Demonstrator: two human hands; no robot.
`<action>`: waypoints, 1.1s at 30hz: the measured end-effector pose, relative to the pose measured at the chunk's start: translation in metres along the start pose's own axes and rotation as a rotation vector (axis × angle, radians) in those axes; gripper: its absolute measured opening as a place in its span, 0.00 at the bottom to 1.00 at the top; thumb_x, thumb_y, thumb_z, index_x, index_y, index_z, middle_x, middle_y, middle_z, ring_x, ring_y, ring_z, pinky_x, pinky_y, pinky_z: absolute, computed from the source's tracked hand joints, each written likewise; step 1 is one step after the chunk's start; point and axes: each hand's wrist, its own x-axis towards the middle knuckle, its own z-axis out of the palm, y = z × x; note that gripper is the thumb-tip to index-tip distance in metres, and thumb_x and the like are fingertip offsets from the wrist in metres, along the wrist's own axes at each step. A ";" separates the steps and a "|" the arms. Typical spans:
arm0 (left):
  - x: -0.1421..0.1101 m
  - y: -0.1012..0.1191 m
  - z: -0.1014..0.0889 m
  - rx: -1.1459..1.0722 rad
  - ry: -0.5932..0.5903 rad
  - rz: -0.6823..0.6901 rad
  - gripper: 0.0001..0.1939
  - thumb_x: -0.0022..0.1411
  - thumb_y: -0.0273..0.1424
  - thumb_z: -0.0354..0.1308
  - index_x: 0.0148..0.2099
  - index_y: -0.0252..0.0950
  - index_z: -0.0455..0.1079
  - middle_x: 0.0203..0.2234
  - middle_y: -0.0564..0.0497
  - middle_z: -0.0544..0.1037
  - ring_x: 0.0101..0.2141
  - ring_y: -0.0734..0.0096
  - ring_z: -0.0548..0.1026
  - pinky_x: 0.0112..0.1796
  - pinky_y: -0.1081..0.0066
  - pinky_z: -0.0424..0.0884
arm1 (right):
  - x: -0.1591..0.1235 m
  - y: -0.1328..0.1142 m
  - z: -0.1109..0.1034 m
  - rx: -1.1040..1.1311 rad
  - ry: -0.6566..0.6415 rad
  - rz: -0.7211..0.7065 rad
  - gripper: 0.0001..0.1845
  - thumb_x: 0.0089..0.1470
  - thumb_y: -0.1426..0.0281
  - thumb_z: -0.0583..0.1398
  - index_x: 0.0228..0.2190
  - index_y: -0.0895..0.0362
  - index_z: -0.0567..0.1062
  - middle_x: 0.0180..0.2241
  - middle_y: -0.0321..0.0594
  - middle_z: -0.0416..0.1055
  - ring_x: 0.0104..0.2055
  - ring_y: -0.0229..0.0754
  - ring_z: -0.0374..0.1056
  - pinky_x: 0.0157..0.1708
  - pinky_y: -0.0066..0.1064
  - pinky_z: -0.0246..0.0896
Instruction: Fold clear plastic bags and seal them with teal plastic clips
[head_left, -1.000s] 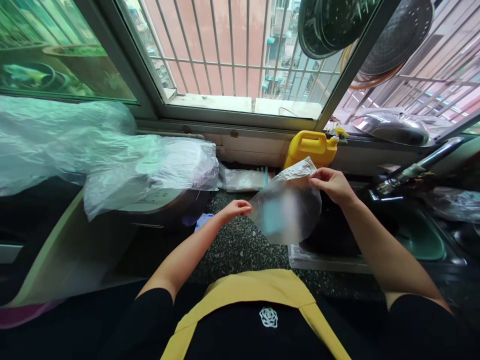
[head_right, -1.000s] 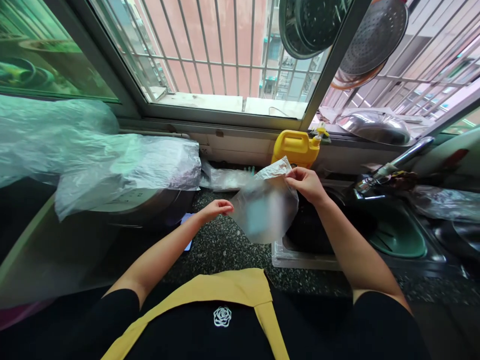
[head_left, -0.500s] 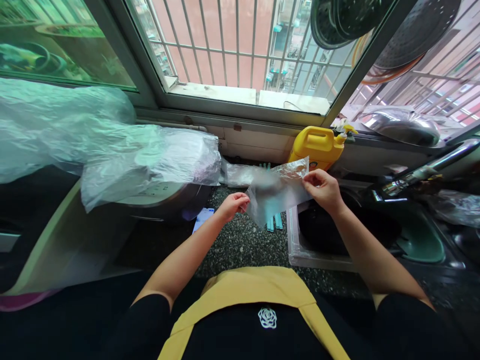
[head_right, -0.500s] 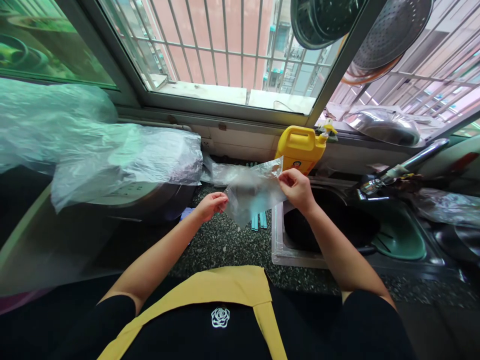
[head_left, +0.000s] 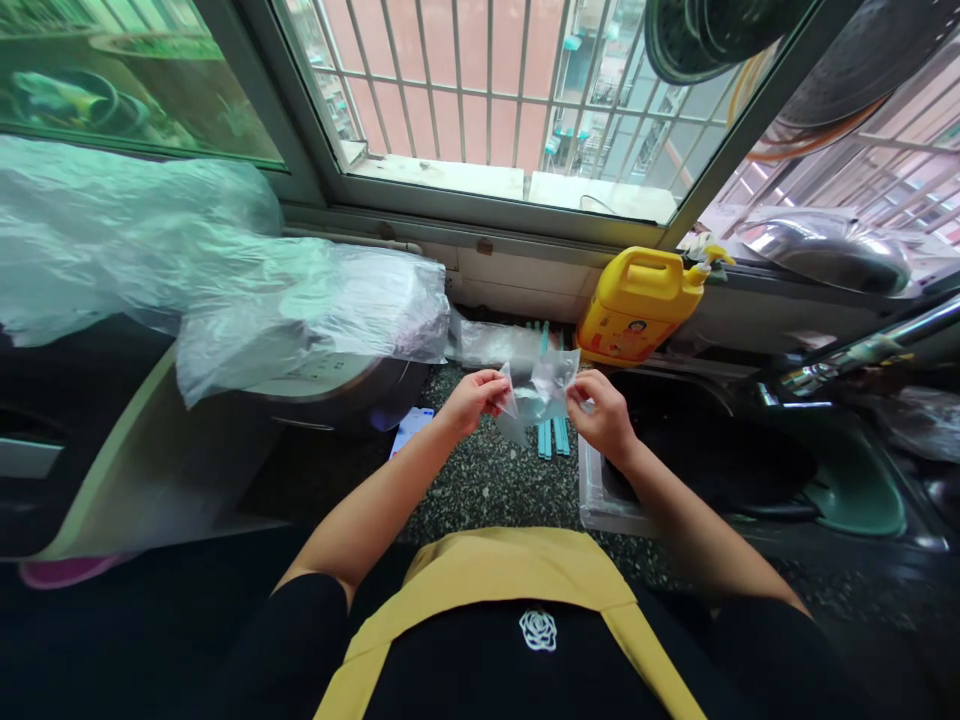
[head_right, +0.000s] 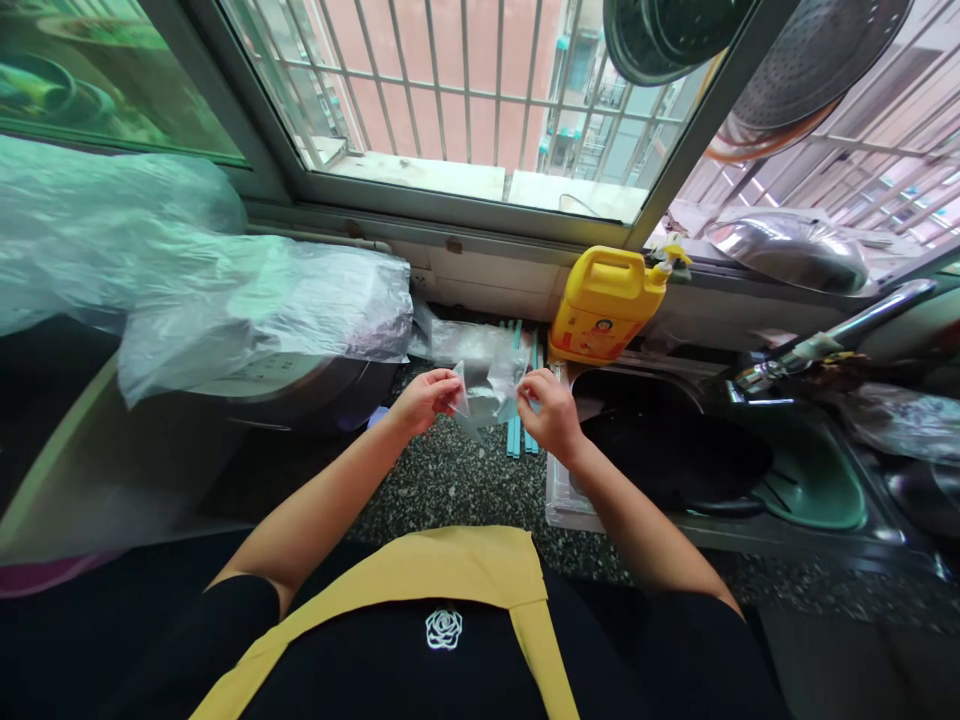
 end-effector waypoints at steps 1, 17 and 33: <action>-0.002 0.003 -0.003 -0.013 0.006 0.029 0.12 0.40 0.34 0.64 0.22 0.33 0.65 0.12 0.57 0.66 0.14 0.82 0.62 0.16 0.79 0.57 | -0.003 0.004 0.001 0.091 0.014 0.106 0.05 0.47 0.71 0.59 0.23 0.54 0.67 0.25 0.36 0.66 0.28 0.37 0.62 0.30 0.30 0.60; -0.020 0.033 -0.056 -0.253 0.115 -0.006 0.08 0.42 0.24 0.57 0.18 0.33 0.60 0.12 0.58 0.62 0.13 0.84 0.59 0.15 0.79 0.54 | -0.007 0.048 0.022 0.666 0.104 0.756 0.23 0.26 0.54 0.70 0.19 0.56 0.68 0.13 0.26 0.56 0.14 0.27 0.47 0.13 0.24 0.39; -0.005 0.002 -0.060 -0.140 0.247 -0.089 0.06 0.42 0.26 0.58 0.20 0.33 0.62 0.11 0.58 0.62 0.11 0.84 0.59 0.14 0.80 0.50 | -0.006 0.059 0.006 0.335 0.123 0.522 0.15 0.39 0.57 0.64 0.21 0.57 0.71 0.17 0.31 0.65 0.20 0.33 0.57 0.22 0.27 0.54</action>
